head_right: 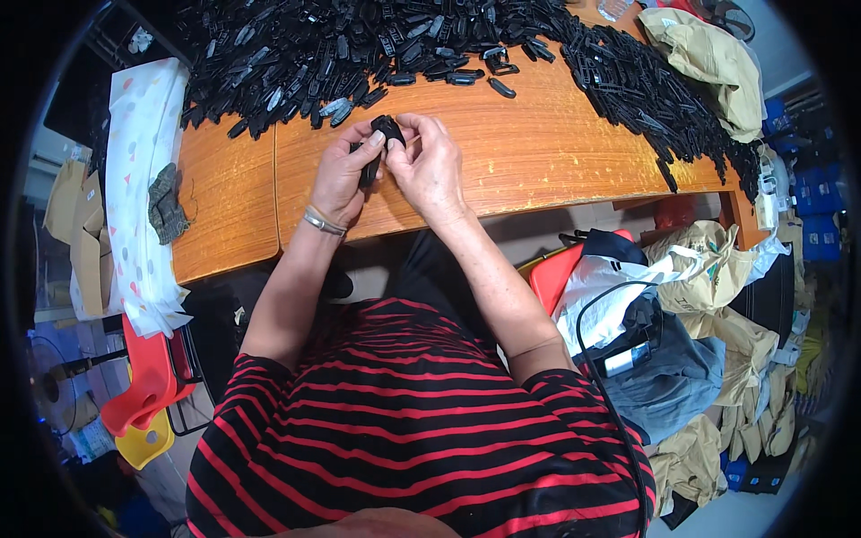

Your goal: Sorting small black plastic or metal components on a workbench.

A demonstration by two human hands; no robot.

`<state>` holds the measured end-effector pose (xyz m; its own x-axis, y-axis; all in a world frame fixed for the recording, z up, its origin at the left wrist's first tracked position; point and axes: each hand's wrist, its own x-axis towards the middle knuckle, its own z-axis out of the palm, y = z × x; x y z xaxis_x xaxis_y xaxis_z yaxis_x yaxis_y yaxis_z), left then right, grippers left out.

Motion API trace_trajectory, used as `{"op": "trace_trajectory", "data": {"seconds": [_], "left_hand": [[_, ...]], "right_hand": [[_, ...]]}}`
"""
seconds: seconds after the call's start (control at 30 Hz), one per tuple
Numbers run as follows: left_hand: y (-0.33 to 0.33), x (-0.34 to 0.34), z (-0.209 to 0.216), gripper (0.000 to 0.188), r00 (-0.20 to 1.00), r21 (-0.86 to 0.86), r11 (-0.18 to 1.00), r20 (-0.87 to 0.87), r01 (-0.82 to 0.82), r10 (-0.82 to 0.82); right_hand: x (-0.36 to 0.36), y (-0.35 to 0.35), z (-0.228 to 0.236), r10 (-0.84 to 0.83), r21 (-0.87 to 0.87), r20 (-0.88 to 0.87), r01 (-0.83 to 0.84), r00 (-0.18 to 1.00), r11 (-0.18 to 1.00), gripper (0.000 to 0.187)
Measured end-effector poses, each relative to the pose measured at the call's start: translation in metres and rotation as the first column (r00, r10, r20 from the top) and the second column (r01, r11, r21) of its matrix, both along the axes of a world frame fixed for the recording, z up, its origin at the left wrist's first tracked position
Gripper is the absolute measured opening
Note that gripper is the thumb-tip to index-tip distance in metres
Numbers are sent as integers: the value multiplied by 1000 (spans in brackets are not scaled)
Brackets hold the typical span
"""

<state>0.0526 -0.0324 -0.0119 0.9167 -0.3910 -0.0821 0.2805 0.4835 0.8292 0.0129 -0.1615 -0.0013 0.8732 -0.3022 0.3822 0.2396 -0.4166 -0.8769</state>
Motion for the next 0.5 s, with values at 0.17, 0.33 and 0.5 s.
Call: {"op": "trace_trajectory", "data": {"seconds": [0.17,0.33,0.5], "left_hand": [[2,0,6,23,976,215,974,214,-72,25],[11,5,2,24,979,294,955,200,-25,-36],[10,1,-2,24,991,117,993,129,-31,15]], "right_hand": [[-1,-7,-6,111,-51,-19,-112,994,992,21],[-1,-11,-6,230,145,-110,-213,967,966,19],[-3,-13,-9,260,418,-106,-194,960,888,22]]}}
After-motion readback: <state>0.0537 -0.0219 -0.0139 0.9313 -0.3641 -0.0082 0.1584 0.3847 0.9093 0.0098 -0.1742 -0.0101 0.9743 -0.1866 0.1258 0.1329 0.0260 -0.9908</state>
